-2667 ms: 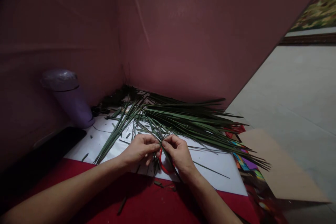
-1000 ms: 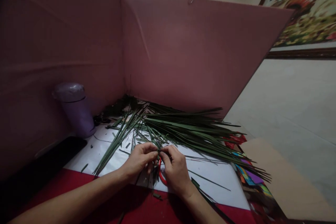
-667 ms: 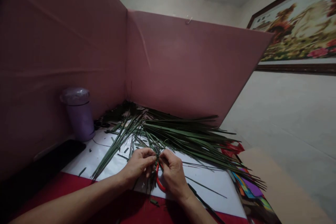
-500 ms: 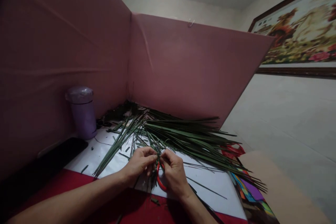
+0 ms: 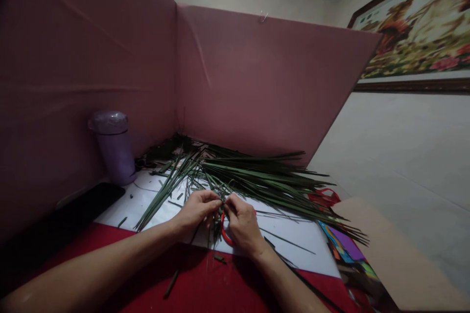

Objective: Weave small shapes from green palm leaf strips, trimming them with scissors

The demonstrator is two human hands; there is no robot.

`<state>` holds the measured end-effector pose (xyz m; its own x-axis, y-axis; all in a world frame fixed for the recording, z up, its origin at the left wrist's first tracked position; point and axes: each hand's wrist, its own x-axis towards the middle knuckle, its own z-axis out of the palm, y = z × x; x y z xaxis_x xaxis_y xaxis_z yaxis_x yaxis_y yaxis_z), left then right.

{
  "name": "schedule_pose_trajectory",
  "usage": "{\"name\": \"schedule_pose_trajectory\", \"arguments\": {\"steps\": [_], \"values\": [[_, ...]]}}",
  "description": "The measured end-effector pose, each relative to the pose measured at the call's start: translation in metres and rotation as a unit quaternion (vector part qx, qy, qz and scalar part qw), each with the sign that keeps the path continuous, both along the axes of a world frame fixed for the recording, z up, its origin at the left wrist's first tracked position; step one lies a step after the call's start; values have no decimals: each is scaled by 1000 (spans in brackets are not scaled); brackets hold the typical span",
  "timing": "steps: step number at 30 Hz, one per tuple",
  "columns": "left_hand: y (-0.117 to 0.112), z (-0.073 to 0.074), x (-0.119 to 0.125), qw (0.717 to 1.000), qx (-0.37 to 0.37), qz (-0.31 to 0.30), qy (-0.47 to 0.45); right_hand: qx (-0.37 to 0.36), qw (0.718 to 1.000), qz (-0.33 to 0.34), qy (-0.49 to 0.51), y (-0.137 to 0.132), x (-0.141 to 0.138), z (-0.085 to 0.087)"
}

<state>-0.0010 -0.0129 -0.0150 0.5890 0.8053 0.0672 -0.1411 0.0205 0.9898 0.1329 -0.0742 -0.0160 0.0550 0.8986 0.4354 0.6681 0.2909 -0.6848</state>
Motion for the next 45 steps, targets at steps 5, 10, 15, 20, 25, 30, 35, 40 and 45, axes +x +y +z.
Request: {"name": "schedule_pose_trajectory", "arguments": {"steps": [5,10,15,20,25,30,35,40,45], "values": [[-2,3,-1,1000,6,1,1,0,1000,17,22,1,4,1],[-2,2,-3,1000,-10,-23,-1,-11,999,16,44,4,7,-2],[0,2,-4,997,-45,-67,-3,-31,998,7,44,6,10,-5],[0,3,-2,998,-21,-51,14,-26,999,11,17,5,11,-4],[0,-1,-1,999,-21,-27,14,-38,999,19,18,5,12,-3],[4,-4,-1,998,-50,-33,8,-49,999,6,5,5,13,-3],[7,-5,-3,992,-103,-73,-23,-64,998,-7,-1,4,13,-3],[5,-1,-4,994,-88,-68,-20,-74,997,-6,-8,5,12,-2],[3,2,-2,994,-86,-60,-16,-73,997,4,-16,3,10,0]]}}
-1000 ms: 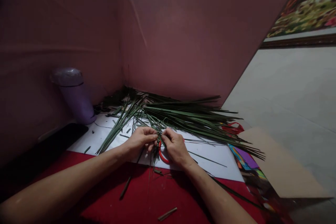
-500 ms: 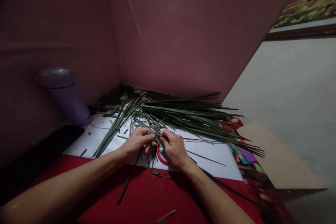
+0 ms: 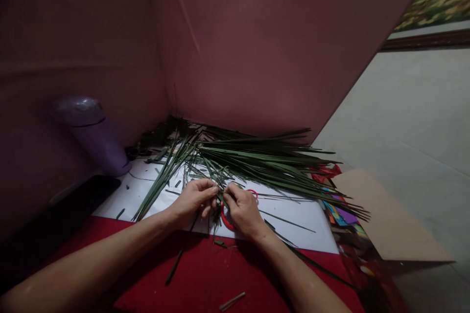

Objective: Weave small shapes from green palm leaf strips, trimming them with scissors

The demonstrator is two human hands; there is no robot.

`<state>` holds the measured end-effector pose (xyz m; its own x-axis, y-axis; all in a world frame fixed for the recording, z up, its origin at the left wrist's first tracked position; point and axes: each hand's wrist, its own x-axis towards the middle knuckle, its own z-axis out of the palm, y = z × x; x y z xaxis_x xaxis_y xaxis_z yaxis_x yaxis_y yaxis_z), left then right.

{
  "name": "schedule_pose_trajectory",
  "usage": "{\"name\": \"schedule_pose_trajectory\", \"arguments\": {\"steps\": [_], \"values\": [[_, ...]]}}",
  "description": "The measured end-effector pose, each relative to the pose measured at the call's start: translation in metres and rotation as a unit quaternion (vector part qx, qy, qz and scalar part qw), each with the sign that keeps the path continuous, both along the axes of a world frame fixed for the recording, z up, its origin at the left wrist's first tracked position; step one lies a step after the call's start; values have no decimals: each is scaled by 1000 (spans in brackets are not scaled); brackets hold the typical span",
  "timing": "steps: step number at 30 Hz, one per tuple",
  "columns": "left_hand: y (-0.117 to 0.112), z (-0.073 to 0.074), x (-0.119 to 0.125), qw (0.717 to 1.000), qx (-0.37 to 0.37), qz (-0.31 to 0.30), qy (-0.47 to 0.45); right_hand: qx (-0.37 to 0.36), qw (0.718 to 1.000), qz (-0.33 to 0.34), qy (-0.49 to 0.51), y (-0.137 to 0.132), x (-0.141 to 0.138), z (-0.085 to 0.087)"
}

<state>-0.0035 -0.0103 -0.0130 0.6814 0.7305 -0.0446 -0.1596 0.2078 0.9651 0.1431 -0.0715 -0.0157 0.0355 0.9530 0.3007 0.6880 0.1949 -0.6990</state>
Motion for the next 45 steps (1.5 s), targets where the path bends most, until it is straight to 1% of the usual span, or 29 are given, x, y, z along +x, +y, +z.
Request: {"name": "schedule_pose_trajectory", "arguments": {"steps": [5,9,14,18,24,27,30,33,37,39,41,43,45], "values": [[-1,0,1,1000,-22,15,8,-5,1000,20,10,-1,1,-1],[4,0,-1,998,-59,-19,-13,-15,1000,8,3,1,4,-1],[9,-2,-3,993,-92,-55,-45,-11,1000,-1,5,1,5,4],[8,-1,-3,994,-88,-57,-39,-11,1000,-3,2,1,6,7],[6,6,-3,997,-70,-30,6,10,998,-18,-62,0,7,10],[5,7,-2,998,-59,-28,5,14,998,-20,-64,-2,5,12],[2,8,-2,999,-36,-25,4,21,999,-10,-42,-3,2,15],[-3,13,-1,1000,2,-9,17,45,999,4,-29,-5,1,18],[-9,21,0,999,27,5,20,107,994,10,-29,-6,0,21],[-11,22,0,999,41,13,21,139,990,21,-31,-6,-1,22],[-12,21,-1,997,65,35,30,172,984,33,-44,-7,-1,22],[-14,20,-3,992,107,60,39,214,973,34,-77,-7,-2,22],[-16,20,-5,976,192,86,48,261,958,23,-117,-8,-2,21]]}}
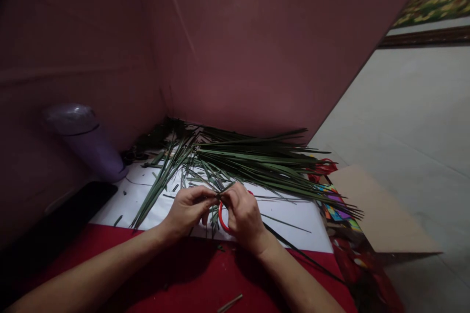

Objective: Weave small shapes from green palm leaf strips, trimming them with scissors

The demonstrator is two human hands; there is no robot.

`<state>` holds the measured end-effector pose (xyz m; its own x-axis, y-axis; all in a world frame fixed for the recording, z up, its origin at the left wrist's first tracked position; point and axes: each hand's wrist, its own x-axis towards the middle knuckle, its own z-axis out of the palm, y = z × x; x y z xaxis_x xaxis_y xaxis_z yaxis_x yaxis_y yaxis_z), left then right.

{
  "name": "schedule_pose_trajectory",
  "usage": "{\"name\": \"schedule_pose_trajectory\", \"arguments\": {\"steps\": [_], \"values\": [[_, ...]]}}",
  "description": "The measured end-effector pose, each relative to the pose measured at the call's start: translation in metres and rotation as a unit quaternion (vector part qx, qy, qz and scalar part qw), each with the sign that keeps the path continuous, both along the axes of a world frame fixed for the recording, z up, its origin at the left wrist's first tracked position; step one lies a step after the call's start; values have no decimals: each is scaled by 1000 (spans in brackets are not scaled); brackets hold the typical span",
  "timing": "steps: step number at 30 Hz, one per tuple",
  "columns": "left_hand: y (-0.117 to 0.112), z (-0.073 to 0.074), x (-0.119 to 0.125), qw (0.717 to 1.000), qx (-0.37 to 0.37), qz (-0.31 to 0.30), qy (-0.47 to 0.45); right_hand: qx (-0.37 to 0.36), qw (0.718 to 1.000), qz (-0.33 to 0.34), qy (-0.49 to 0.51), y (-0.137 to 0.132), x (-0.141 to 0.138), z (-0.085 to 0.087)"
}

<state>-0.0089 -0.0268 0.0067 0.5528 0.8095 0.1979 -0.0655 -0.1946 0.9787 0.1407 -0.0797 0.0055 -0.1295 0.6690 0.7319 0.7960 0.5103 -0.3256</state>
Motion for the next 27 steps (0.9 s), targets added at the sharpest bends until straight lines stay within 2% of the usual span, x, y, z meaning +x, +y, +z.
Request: {"name": "schedule_pose_trajectory", "arguments": {"steps": [2,5,10,13,18,22,27], "values": [[-3,2,-4,992,127,24,11,38,999,-2,-21,-2,0,-2],[-6,5,-9,958,285,32,18,51,998,38,-19,-6,1,-5],[-8,1,-13,918,394,16,37,48,997,67,-9,-12,6,-8],[-6,-7,-14,916,397,-8,51,52,996,74,-8,-13,8,-9],[-3,-14,-17,939,341,-14,37,65,993,95,1,-12,8,-8],[-5,-10,-16,937,349,-14,25,61,993,98,-5,-11,8,-7],[-8,1,-10,938,346,23,28,70,995,64,-12,-10,4,-4]]}}
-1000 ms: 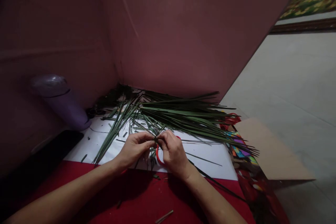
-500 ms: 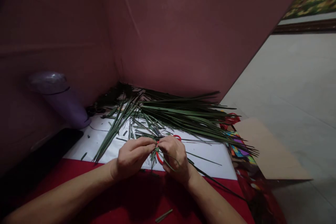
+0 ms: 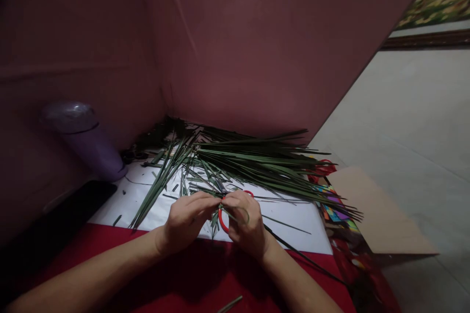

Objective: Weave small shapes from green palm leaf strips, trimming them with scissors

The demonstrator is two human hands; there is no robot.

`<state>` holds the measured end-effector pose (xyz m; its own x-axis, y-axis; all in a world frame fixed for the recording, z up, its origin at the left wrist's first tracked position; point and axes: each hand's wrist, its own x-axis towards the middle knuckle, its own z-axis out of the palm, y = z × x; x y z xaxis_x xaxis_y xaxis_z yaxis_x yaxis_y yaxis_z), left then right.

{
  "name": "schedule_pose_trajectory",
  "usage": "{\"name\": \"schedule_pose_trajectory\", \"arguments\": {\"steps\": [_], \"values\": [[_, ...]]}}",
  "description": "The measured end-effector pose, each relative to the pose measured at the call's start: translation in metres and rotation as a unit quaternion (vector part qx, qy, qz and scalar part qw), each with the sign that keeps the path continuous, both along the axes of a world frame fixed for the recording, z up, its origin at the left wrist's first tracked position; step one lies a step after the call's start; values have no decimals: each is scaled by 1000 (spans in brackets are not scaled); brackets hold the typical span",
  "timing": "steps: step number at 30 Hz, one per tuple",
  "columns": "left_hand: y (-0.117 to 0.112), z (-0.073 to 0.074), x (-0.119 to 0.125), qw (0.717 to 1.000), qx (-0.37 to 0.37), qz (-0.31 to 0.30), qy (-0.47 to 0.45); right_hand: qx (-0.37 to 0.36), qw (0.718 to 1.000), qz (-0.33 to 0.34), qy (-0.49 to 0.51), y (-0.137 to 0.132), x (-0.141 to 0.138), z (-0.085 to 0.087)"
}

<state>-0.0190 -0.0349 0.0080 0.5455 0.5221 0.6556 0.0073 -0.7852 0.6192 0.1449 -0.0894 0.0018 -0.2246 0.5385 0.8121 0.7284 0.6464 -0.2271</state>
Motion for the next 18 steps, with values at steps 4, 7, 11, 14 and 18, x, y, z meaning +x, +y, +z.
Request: {"name": "schedule_pose_trajectory", "arguments": {"steps": [4,7,11,14,18], "values": [[1,6,2,999,-34,9,17,-20,999,-38,10,3,-3,3],[3,9,3,992,-122,5,13,-68,996,-54,25,5,-1,3],[6,11,6,958,-287,-17,12,-117,991,-63,31,7,0,1],[10,12,9,929,-367,-40,3,-147,986,-75,34,8,-2,2],[12,8,12,921,-386,-45,-15,-203,974,-75,68,7,-5,4]]}}
